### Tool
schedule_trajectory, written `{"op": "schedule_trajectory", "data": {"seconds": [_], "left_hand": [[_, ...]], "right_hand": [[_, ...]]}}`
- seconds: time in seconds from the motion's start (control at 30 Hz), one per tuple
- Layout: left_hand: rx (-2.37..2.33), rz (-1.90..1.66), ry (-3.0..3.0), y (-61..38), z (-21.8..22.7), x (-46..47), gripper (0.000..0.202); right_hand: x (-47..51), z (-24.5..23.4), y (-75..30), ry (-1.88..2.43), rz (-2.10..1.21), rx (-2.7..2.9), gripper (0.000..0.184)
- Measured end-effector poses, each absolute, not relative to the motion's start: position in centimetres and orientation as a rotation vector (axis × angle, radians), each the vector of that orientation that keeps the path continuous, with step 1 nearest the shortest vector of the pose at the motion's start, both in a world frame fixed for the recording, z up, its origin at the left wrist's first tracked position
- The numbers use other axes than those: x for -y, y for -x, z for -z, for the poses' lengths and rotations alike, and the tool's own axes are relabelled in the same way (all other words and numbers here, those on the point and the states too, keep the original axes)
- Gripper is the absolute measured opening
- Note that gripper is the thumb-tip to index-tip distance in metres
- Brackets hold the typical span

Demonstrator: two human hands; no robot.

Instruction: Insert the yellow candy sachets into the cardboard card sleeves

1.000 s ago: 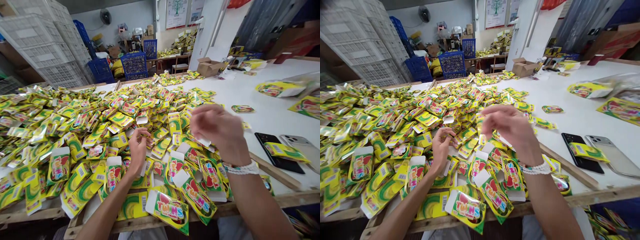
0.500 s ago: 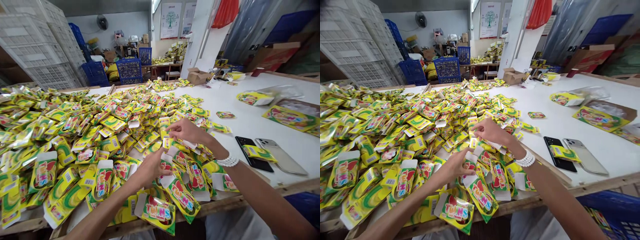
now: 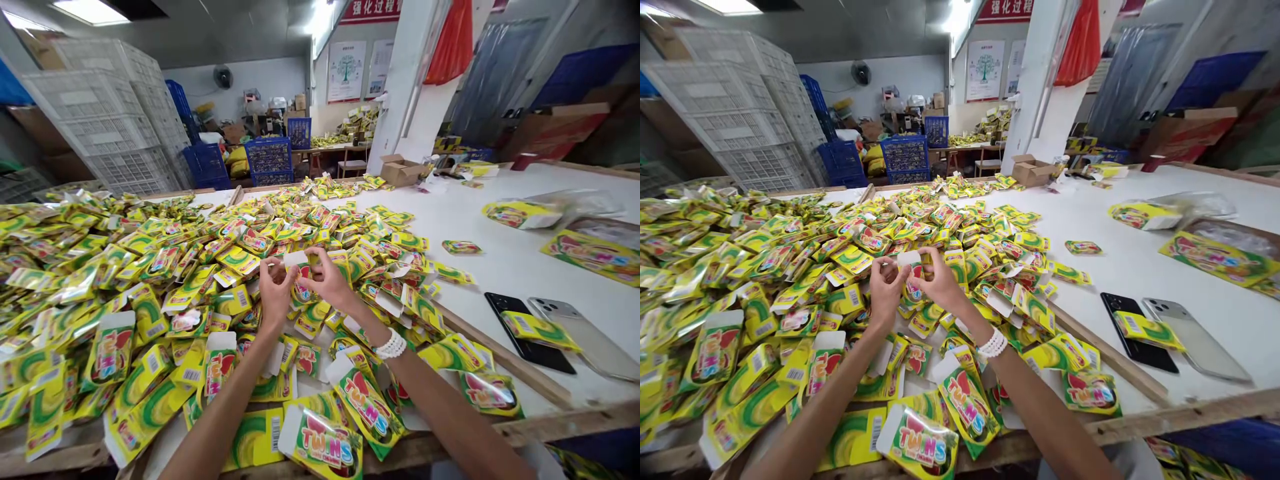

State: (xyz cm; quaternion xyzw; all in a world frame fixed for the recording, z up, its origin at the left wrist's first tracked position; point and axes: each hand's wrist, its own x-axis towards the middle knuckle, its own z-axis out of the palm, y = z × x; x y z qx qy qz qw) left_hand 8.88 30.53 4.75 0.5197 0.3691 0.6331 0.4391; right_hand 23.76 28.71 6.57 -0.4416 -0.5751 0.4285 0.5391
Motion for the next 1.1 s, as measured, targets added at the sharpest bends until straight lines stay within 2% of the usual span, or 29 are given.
{"op": "schedule_trajectory", "data": {"seconds": [0.17, 0.4, 0.57, 0.7, 0.87, 0.93, 1.1], "left_hand": [[-0.85, -1.553, -1.308, -9.4, -4.0, -29.5, 0.041], [-0.794, -1.339, -1.364, -10.0, -3.2, -27.9, 0.047], [-0.776, -1.308, -1.372, -10.1, -3.0, -27.3, 0.044], [-0.75, -1.241, -1.321, -9.9, -3.0, -27.2, 0.047], [-0.757, -1.289, -1.407, -9.8, -2.8, -27.1, 0.033], [-0.773, -1.251, -1.455, -9.8, -2.7, -27.1, 0.031], [-0.788, -1.173, -1.569, -9.7, -2.7, -27.1, 0.027]], "right_hand": [[-27.1, -6.1, -23.2, 1.041, -0.997, 1.262, 0.056], [-25.5, -5.8, -24.1, 1.092, -0.987, 1.159, 0.053], [-25.1, -5.5, -24.3, 1.137, -0.942, 1.178, 0.045], [-25.0, -5.4, -24.3, 1.144, -0.914, 1.21, 0.043], [-24.9, -5.9, -24.7, 1.144, -0.871, 1.175, 0.05], [-25.1, -5.9, -25.0, 1.146, -0.904, 1.062, 0.053], [-25.9, -5.2, -26.1, 1.164, -1.104, 0.886, 0.046]]}}
